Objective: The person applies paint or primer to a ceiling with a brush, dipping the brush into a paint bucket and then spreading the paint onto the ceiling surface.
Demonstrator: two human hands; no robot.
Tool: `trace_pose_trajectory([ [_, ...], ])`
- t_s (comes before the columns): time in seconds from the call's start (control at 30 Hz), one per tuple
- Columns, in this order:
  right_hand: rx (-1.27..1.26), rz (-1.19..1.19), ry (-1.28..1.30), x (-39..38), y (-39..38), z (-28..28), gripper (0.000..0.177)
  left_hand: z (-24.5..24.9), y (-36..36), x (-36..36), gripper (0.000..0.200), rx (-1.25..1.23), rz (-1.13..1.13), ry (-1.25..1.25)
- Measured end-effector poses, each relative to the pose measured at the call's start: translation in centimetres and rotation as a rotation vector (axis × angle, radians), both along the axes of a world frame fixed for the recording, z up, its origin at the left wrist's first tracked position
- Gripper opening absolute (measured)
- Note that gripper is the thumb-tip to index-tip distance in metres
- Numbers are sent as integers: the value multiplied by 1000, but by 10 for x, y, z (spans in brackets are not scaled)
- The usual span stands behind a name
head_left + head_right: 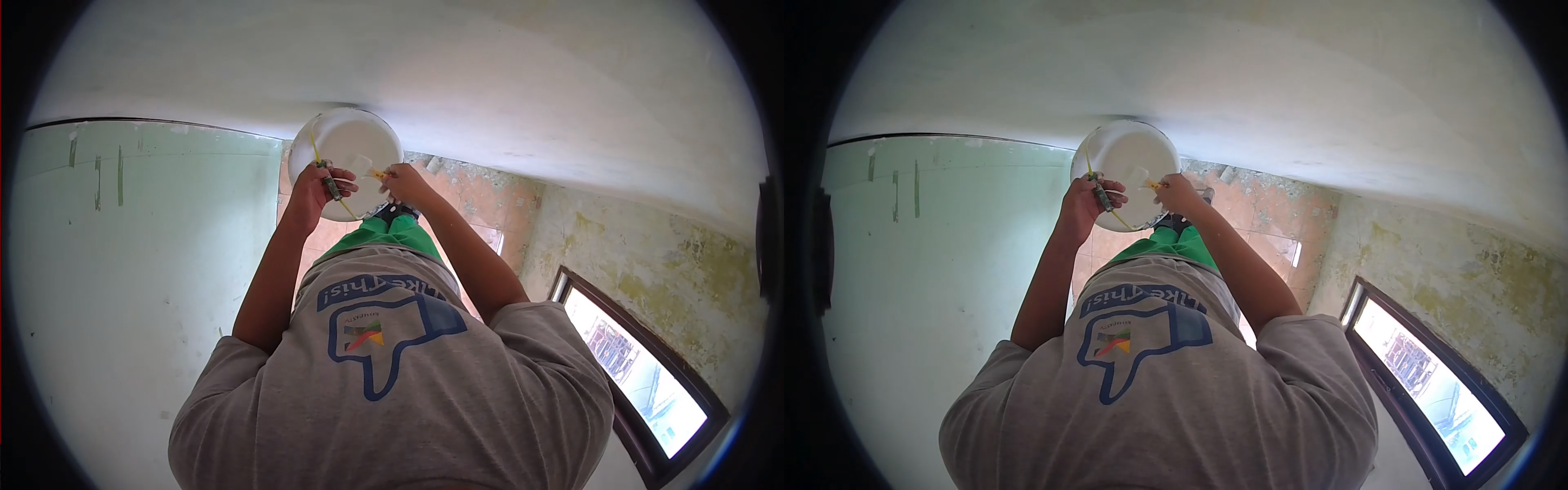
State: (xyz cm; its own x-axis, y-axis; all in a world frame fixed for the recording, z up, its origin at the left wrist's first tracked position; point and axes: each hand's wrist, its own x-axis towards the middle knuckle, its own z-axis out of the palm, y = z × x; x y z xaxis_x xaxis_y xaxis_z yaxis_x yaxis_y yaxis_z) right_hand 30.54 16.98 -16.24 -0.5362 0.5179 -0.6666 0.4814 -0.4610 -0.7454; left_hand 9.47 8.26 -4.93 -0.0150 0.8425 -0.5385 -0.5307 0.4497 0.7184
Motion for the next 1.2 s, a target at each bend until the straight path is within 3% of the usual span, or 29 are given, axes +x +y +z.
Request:
trace_pose_trajectory([
  [0.07, -128, -101, -2, -17, 4, -12, 22, 1, 0, 0, 22, 10, -18, -14],
  [0.27, -113, -242, -116, -52, -5, -105, 28, -1, -2, 4, 29, 50, -27, -12],
  [0.5, 64, -144, -311, -52, -15, -67, 30, -6, -12, 8, 26, 21, -13, -11],
  [0.83, -220, -229, -159, -53, -18, -66, 30, -12, -15, 10, 25, 3, 6, -30],
  [0.97, -449, -174, 17, -10, -20, -44, 25, -10, -20, 11, 24, -6, 85, -59],
  [1.1, -412, -196, 157, 58, -19, 38, 27, 1, -27, 6, 24, -54, 143, -33],
  [1.2, -207, -254, 209, 94, -23, 37, 31, 17, -25, 7, 22, -73, 155, -7],
])
